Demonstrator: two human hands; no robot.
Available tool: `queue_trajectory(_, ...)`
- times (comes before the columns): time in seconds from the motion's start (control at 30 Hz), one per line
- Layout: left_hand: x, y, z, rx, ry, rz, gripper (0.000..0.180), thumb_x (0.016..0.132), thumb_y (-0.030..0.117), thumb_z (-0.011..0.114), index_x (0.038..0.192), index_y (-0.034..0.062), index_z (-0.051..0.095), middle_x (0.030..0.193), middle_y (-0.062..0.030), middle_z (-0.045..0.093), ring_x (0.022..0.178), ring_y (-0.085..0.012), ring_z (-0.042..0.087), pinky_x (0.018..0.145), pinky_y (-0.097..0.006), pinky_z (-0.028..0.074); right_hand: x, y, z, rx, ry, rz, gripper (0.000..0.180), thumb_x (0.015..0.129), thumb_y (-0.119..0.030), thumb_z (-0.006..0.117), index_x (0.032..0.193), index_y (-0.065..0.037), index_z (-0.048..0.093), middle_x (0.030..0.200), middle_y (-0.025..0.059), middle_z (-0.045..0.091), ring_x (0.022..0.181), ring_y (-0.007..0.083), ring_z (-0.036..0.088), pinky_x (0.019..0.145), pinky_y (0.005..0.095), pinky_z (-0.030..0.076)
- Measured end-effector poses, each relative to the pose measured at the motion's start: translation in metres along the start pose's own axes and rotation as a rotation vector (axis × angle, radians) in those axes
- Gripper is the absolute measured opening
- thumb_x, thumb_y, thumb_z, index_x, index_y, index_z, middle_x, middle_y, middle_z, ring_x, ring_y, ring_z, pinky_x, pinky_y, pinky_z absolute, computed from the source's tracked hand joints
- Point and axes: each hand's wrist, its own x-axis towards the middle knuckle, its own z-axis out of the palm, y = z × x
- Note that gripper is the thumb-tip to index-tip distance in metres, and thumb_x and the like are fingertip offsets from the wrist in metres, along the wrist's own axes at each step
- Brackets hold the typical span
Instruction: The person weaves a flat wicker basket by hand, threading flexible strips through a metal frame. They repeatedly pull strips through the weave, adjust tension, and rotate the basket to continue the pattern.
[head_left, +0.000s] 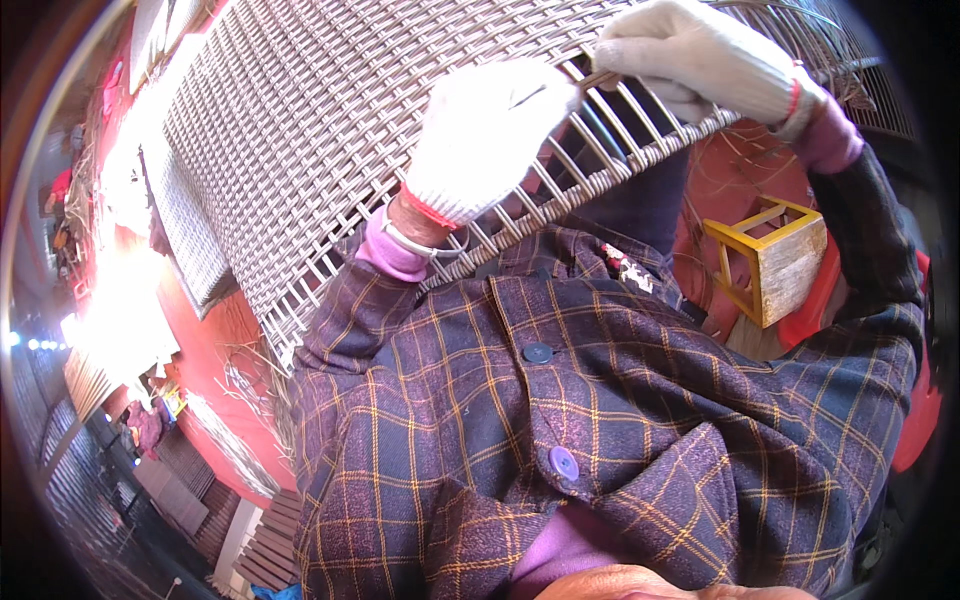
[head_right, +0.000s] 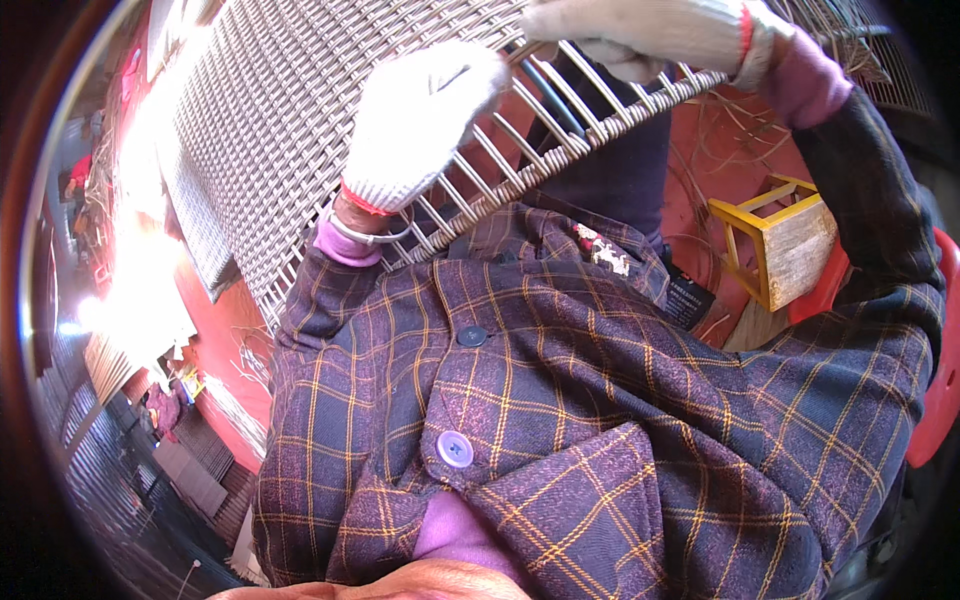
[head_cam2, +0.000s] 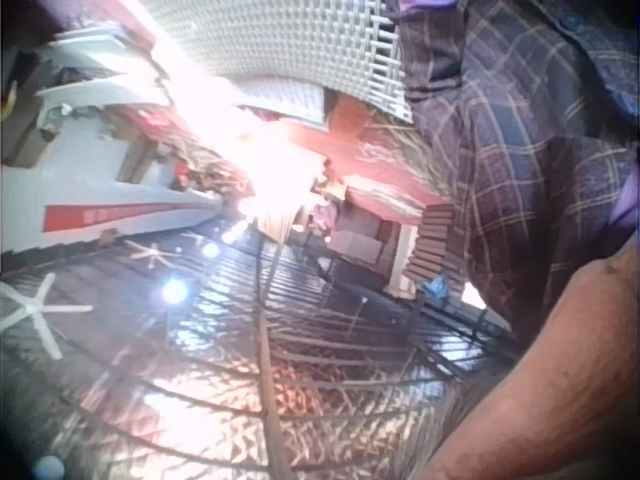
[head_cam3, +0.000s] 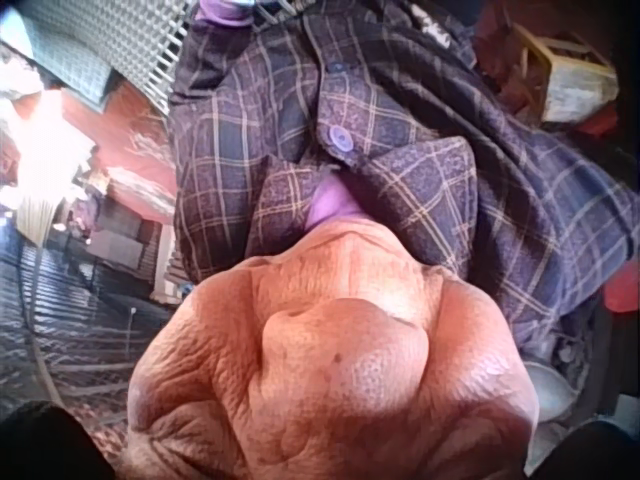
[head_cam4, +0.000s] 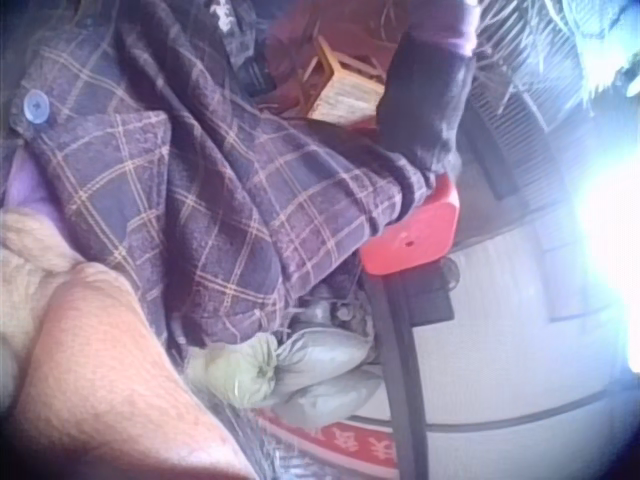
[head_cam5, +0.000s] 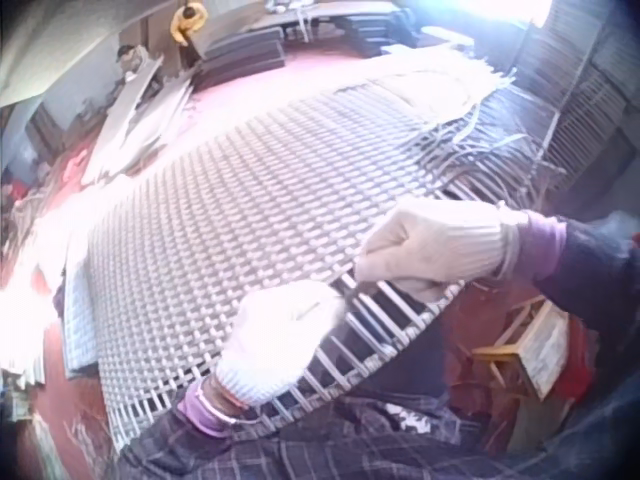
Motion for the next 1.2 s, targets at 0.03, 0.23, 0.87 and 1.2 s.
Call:
queue_trajectory(0.03, 0.0, -0.004, -0.002, 0.191, 0.017, 0.165, 0.016, 0.098, 0.015, 0.072, 0.109, 0.0062, 0.078, 0.097, -0.0053, 0.076, 0.075, -0.0152, 0.072, 0.063, -0.031, 0.056, 0.01, 0.015, 0.004, -0.133, 0.034, -0.119, 0.027, 0.109, -0.022, 0.06, 0.117, -0.001, 0.074, 0.059, -0.0022, 0.053, 0.046, 0.0035, 0.051, 0.04, 0.0216, 0.037)
queue_trajectory(0.23, -0.002, -0.039, 0.007, 0.673, 0.214, 0.687, 0.022, 0.089, 0.015, 0.072, 0.11, 0.0084, 0.077, 0.102, -0.008, 0.074, 0.089, -0.0272, 0.073, 0.074, -0.04, 0.059, 0.031, 0.053, 0.023, -0.098, -0.122, -0.049, 0.04, 0.108, -0.009, 0.047, 0.143, -0.002, 0.065, 0.06, 0.0029, 0.06, 0.047, 0.009, 0.062, 0.047, 0.0239, 0.053)
queue_trajectory(0.87, 0.044, -0.004, 0.031, 0.158, 0.273, 0.295, 0.025, 0.104, 0.018, 0.072, 0.123, 0.0028, 0.078, 0.093, -0.0096, 0.077, 0.073, -0.0146, 0.072, 0.067, -0.028, 0.058, -0.021, 0.015, -0.042, -0.271, 0.069, -0.008, 0.027, 0.102, -0.025, 0.07, 0.085, -0.005, 0.074, 0.062, -0.0027, 0.061, 0.056, 0.0084, 0.055, 0.055, 0.0294, 0.045)
queue_trajectory(1.2, 0.059, -0.033, 0.027, 0.638, 0.152, 0.678, 0.011, 0.093, 0.018, 0.07, 0.097, 0.0089, 0.076, 0.087, -0.0083, 0.072, 0.077, -0.0282, 0.071, 0.067, -0.042, 0.057, 0.023, 0.081, -0.015, 0.057, -0.048, -0.046, 0.041, 0.11, -0.013, 0.049, 0.146, -0.001, 0.063, 0.061, 0.0047, 0.067, 0.048, 0.0109, 0.066, 0.044, 0.0248, 0.052)
